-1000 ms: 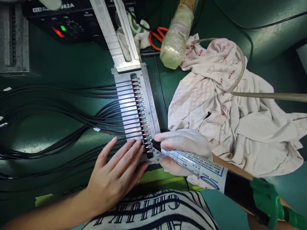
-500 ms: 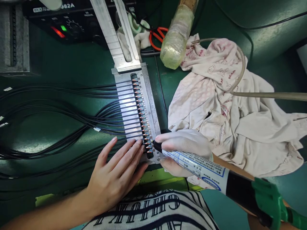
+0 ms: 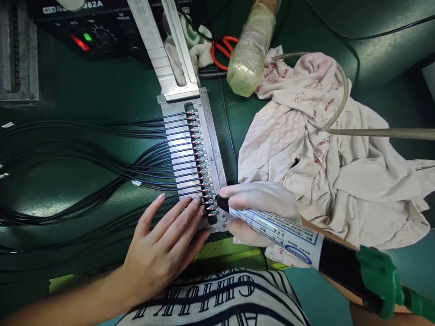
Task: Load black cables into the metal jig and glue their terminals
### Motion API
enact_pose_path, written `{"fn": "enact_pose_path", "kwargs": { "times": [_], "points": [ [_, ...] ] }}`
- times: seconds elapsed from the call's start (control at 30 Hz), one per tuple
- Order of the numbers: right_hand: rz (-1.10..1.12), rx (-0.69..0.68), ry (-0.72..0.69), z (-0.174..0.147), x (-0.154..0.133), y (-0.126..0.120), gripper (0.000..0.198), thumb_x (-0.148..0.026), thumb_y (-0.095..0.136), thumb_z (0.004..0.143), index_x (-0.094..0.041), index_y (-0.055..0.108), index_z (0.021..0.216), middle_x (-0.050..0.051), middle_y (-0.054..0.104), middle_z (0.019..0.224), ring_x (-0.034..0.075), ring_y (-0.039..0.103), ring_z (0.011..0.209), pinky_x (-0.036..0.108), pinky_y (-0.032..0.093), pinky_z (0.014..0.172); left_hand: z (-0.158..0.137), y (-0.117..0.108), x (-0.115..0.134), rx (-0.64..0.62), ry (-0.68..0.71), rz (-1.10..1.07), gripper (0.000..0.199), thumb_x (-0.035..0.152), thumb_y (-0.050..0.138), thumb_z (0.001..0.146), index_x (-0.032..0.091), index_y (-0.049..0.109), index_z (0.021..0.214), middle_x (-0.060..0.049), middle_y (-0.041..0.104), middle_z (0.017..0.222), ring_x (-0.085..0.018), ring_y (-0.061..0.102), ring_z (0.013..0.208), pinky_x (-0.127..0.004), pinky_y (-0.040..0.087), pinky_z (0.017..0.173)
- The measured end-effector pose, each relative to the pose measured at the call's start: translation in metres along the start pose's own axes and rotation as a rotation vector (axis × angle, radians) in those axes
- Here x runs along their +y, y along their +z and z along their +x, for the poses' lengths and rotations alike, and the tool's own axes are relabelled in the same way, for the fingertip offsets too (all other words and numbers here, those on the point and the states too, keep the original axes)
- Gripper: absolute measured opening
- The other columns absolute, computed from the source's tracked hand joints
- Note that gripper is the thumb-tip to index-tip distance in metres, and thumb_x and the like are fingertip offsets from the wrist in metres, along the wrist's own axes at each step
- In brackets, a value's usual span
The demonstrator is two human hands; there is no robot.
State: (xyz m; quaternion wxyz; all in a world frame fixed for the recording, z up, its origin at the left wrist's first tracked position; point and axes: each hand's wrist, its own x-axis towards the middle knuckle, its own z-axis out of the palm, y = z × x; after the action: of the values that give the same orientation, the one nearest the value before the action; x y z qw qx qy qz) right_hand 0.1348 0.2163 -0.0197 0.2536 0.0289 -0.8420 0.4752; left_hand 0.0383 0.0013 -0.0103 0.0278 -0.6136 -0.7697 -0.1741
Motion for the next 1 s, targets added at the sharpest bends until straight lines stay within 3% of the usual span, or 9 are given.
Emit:
{"fn": "enact_pose_path", "kwargs": {
  "times": [0.17,0.57,0.83,1.0],
  "points": [
    [-0.002,0.01,0.016,0.0,-0.001,0.001,0.019,-0.023,0.069,0.084,-0.018,0.062,0.102,0.008,0.073,0.102,0.016,0.072,0.094,0.026,0.063,0.08,0.0,0.0,0.0,0.005,0.001,-0.001,0.031,0.021,0.068,0.091,0.002,0.068,0.115,-0.015,0.069,0.122,-0.027,0.066,0.114,-0.049,0.027,0.122],
    [-0.005,-0.037,-0.027,0.0,0.0,-0.004,0.022,-0.018,0.07,0.081,-0.014,0.065,0.101,0.014,0.072,0.101,0.019,0.072,0.096,0.025,0.061,0.086,-0.001,0.001,-0.001,0.006,0.001,-0.009,0.031,0.02,0.069,0.09,0.002,0.068,0.115,-0.015,0.068,0.122,-0.027,0.066,0.113,-0.05,0.028,0.121],
    [-0.049,0.058,0.0,-0.006,-0.002,0.005,0.016,-0.024,0.068,0.083,-0.017,0.064,0.097,0.01,0.073,0.099,0.017,0.073,0.089,0.026,0.061,0.079,-0.002,0.001,-0.001,0.008,-0.005,-0.003,0.03,0.021,0.069,0.09,0.003,0.068,0.114,-0.014,0.069,0.122,-0.026,0.066,0.113,-0.05,0.028,0.122],
    [-0.052,0.011,0.007,-0.003,-0.004,0.001,0.016,-0.023,0.065,0.086,-0.021,0.063,0.101,0.009,0.073,0.098,0.019,0.073,0.088,0.029,0.064,0.074,0.0,0.0,-0.001,0.014,-0.004,-0.004,0.03,0.021,0.068,0.091,0.002,0.067,0.115,-0.015,0.068,0.123,-0.027,0.066,0.113,-0.051,0.027,0.121]
  ]
}}
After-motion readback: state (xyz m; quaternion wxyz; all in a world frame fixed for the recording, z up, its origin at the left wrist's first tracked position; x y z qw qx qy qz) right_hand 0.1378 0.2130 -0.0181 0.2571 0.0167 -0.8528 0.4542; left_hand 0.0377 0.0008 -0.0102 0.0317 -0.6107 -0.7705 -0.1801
